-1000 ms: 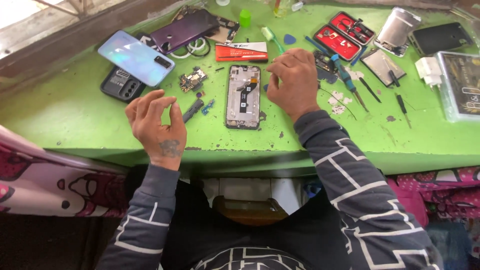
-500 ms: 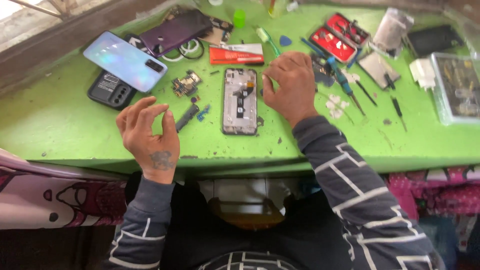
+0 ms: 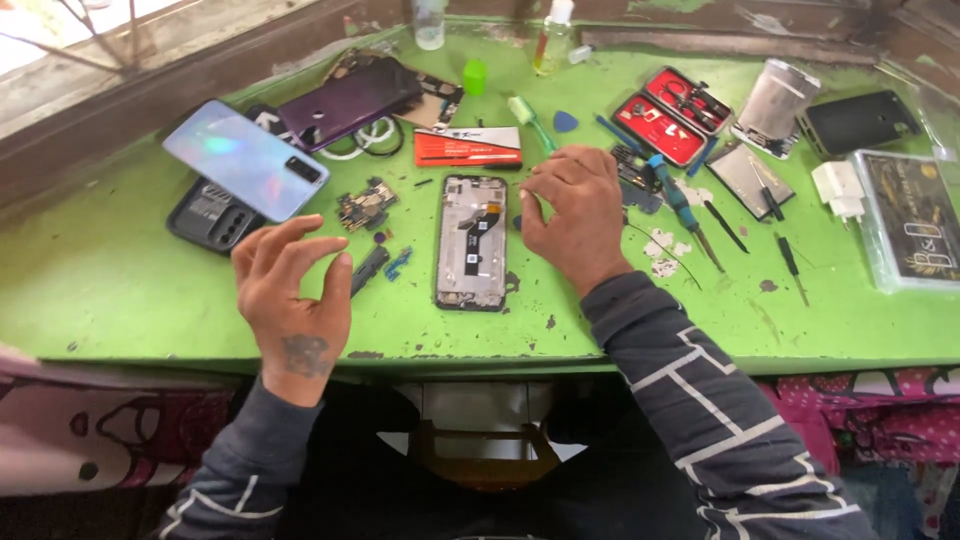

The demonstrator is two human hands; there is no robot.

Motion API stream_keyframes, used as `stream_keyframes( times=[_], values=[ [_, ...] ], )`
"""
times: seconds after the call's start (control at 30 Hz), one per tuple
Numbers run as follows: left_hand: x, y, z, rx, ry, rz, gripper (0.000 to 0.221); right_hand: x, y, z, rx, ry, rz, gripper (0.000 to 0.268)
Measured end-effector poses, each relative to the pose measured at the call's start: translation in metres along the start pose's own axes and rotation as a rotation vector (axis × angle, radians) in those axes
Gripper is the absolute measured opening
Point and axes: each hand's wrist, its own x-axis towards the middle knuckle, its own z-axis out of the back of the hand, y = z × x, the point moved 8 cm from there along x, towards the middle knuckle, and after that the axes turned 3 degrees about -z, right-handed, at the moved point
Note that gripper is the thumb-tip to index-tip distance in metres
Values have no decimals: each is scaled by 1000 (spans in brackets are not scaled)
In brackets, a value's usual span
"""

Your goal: The person cleans a small electronic component using a toothbrush, then places it on the table. They proceed to pick up a circuit board and a small black part, holding and turning them over in their hands.

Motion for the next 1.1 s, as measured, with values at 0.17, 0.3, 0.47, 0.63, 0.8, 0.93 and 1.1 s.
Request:
stream_keyframes(
  times=[0.17,0.3,0.47,0.63,0.8,0.93,1.1],
  values=[
    [52,-20,-33,-111,82,-135,10,-4,-4,-2,41,-14,-5,12],
    [100,-24,-87,-109,93,-234,6,-7,-11,-9,65,50,-59,7],
    [149,-21,-111,-83,-19,-295,9,3,5,7,38,56,-20,7],
    [160,31,-117,-20,-130,-202,4,7,-4,-2,28,82,-56,10],
    [159,30,-78,-11,-199,-276,5,13,6,9,120,68,-54,11],
    [162,39,-69,-19,-283,-219,11,15,11,8,151,37,-63,8],
    [159,42,-68,-10,-315,-173,4,24,36,-6,134,206,31,8]
  ],
)
